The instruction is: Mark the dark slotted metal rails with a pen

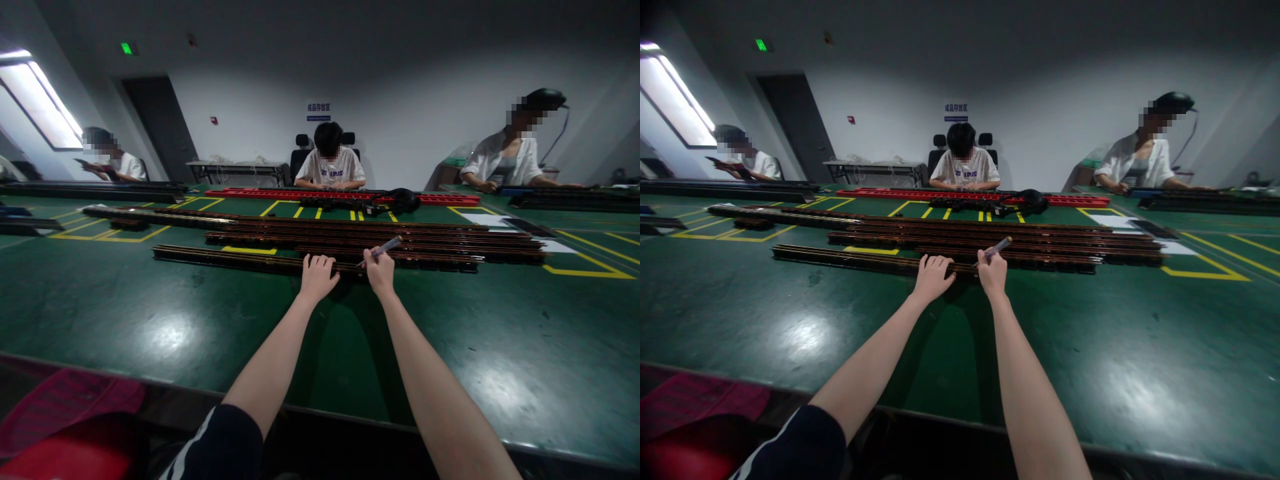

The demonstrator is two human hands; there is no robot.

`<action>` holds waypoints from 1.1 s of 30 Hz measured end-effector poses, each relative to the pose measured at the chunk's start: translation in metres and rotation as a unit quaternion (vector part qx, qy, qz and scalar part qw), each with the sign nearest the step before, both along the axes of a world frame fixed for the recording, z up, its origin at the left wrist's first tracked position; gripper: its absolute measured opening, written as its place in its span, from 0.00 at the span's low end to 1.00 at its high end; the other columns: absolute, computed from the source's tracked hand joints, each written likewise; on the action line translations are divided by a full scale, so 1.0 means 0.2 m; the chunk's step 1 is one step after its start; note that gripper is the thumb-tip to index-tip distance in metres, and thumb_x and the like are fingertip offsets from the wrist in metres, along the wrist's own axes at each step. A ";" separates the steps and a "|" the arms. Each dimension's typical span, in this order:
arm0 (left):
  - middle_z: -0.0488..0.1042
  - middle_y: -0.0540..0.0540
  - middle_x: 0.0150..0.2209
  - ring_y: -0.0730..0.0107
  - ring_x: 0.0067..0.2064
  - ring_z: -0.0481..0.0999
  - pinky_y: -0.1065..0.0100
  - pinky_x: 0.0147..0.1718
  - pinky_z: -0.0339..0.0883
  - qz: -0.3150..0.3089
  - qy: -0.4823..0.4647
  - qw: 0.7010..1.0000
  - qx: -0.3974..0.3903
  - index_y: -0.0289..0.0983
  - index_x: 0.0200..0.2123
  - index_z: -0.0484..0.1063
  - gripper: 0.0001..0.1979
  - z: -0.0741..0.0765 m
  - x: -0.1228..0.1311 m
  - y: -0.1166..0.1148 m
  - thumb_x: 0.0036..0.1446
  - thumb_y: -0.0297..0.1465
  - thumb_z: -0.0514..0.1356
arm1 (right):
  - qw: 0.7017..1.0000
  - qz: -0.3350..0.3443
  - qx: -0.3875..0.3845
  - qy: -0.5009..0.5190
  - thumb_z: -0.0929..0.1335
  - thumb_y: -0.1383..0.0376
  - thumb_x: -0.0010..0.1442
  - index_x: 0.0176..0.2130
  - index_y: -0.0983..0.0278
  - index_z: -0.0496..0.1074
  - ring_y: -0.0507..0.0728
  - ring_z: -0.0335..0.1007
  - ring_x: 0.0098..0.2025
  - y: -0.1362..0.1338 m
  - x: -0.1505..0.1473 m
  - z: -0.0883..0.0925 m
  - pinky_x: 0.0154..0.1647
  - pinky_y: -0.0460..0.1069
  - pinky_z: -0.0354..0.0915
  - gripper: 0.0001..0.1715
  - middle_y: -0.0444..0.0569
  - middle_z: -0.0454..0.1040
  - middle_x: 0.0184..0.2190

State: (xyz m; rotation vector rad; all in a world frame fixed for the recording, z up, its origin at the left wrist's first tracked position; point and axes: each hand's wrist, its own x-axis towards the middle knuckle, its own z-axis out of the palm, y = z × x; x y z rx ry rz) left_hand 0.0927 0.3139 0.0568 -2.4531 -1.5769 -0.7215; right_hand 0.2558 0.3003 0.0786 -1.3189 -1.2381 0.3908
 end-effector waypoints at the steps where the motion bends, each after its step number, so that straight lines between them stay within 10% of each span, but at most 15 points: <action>1: 0.75 0.42 0.51 0.56 0.56 0.68 0.46 0.64 0.49 -0.001 0.000 1.000 0.001 0.40 0.50 0.70 0.16 0.00 0.00 0.00 0.62 0.37 0.52 | 1.000 0.000 -0.002 -0.001 0.64 0.53 0.58 0.26 0.61 0.64 0.58 0.70 0.25 0.00 0.00 0.00 0.32 0.52 0.65 0.16 0.48 0.72 0.21; 33: 0.75 0.42 0.50 0.57 0.55 0.69 0.46 0.65 0.49 -0.004 -0.028 1.000 -0.003 0.38 0.51 0.70 0.17 -0.02 -0.01 0.02 0.61 0.33 0.51 | 0.999 -0.028 0.015 -0.009 0.64 0.49 0.56 0.25 0.60 0.64 0.59 0.69 0.24 0.03 0.03 -0.04 0.32 0.52 0.65 0.19 0.47 0.70 0.19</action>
